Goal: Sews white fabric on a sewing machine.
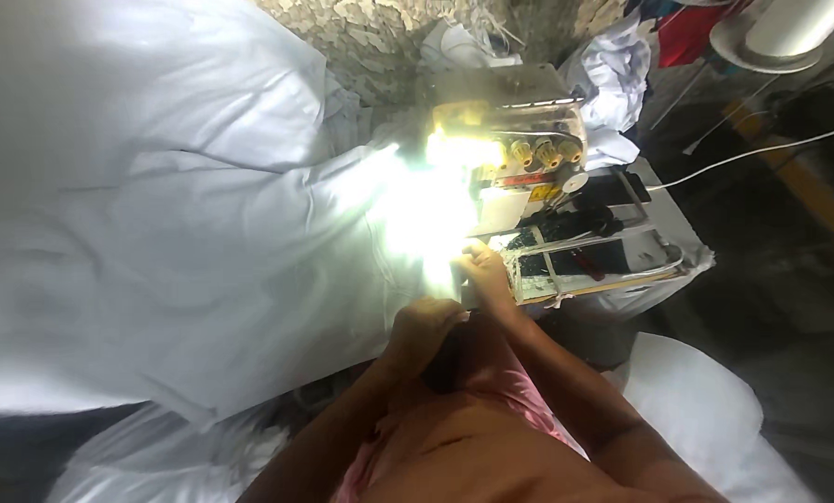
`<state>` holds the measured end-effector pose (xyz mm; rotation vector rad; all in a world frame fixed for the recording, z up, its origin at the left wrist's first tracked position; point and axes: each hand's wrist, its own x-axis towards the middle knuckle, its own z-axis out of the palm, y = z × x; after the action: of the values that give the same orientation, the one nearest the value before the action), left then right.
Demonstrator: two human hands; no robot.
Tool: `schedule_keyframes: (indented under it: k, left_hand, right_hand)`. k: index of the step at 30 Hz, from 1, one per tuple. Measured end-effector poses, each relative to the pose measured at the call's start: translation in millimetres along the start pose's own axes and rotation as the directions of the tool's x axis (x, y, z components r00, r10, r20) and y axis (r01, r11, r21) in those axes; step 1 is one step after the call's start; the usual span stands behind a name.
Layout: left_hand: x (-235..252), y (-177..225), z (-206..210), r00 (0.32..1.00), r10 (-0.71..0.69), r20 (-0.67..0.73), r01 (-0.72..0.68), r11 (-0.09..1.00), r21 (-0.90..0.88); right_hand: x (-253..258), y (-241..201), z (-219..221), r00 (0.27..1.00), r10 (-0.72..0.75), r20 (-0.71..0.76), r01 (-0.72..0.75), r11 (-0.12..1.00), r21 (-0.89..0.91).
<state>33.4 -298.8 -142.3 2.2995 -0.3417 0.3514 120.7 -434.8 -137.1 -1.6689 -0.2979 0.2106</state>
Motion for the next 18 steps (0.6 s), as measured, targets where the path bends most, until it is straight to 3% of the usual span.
schedule_keyframes:
  k: [3,7,10,13,18]
  left_hand:
    - [3.4,-12.8,10.1,0.985,0.152,-0.079,-0.141,0.982,0.129]
    - [12.6,-24.3,12.1,0.955,0.23,-0.188,-0.208,0.969,0.129]
    - [32.1,-21.7,2.6,0.952,0.168,-0.256,-0.131,0.979,0.157]
    - [53.1,-23.7,1.0,0.955,0.082,-0.284,0.021,0.94,0.341]
    - [73.8,-35.5,-2.6,0.963,0.052,-0.265,0.083,0.877,0.474]
  right_hand:
    - [-13.5,16.3,-0.2,0.997,0.048,0.056,-0.049,0.999,0.016]
    - [-14.9,20.8,6.7,0.985,0.172,0.026,-0.174,0.975,0.137]
    - [-13.1,24.8,12.2,0.989,0.145,-0.024,-0.139,0.976,0.166]
    - [-10.4,25.4,16.7,0.995,0.061,-0.081,-0.051,0.992,0.117]
    - [3.5,22.6,18.3,0.987,-0.091,-0.129,0.09,0.996,-0.018]
